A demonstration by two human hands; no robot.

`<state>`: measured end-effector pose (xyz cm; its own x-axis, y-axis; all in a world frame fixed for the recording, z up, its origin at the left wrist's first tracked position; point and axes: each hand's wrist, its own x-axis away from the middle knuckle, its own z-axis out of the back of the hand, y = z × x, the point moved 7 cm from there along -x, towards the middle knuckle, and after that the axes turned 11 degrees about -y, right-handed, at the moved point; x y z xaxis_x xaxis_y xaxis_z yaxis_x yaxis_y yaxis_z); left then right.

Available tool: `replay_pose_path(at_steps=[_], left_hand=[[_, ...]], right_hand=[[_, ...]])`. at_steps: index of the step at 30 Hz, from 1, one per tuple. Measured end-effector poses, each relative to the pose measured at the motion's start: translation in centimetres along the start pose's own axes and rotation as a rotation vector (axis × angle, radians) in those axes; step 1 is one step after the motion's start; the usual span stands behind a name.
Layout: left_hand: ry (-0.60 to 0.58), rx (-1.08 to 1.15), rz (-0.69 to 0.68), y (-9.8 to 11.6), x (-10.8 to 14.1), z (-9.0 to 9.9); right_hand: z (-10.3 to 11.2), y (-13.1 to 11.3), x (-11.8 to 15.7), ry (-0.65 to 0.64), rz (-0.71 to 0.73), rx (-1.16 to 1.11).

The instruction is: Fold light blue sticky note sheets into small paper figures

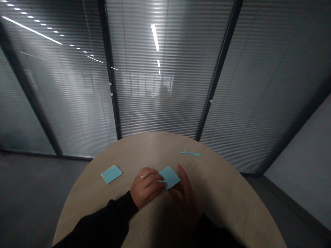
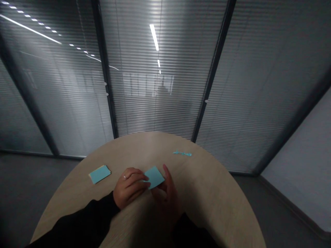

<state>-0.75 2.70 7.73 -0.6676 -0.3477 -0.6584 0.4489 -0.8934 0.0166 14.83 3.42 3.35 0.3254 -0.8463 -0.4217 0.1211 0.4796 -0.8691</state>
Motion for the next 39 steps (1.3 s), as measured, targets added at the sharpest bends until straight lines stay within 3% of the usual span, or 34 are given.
replay_pose_path(at_steps=[2, 7, 13, 19, 22, 27, 32, 35, 39], left_hand=[[0.005, 0.012, -0.029, 0.1, -0.2, -0.5], [0.056, 0.025, -0.120, 0.5, 0.1, 0.1], [0.009, 0.132, -0.012, -0.9, 0.4, -0.2], [-0.149, 0.685, 0.379, -4.3, 1.5, -3.9], [-0.178, 0.931, 0.454, -4.4, 1.8, -4.8], [-0.115, 0.902, 0.459, -4.0, 1.2, -3.5], [-0.052, 0.839, 0.400, -3.7, 0.8, -2.5], [-0.070, 0.843, 0.454, -4.0, 1.1, -3.2], [-0.095, 1.027, 0.554, -4.0, 1.7, -4.8]], right_hand=[[1.2, -0.4, 0.3, 0.076, 0.006, 0.085], [1.6, -2.1, 0.2, 0.052, 0.145, 0.418], [1.8, -3.5, 0.1, 0.106, 0.236, 0.528], [2.7, -2.5, 0.5, 0.154, 0.147, 0.499], [2.5, -1.7, 0.5, 0.133, 0.084, 0.470], [2.3, -0.6, 0.5, 0.109, 0.035, 0.417], [1.7, -0.6, 0.2, 0.046, 0.104, 0.413], [1.2, -1.0, -0.1, 0.000, 0.140, 0.370], [1.0, -0.1, -0.3, 0.020, -0.005, 0.346]])
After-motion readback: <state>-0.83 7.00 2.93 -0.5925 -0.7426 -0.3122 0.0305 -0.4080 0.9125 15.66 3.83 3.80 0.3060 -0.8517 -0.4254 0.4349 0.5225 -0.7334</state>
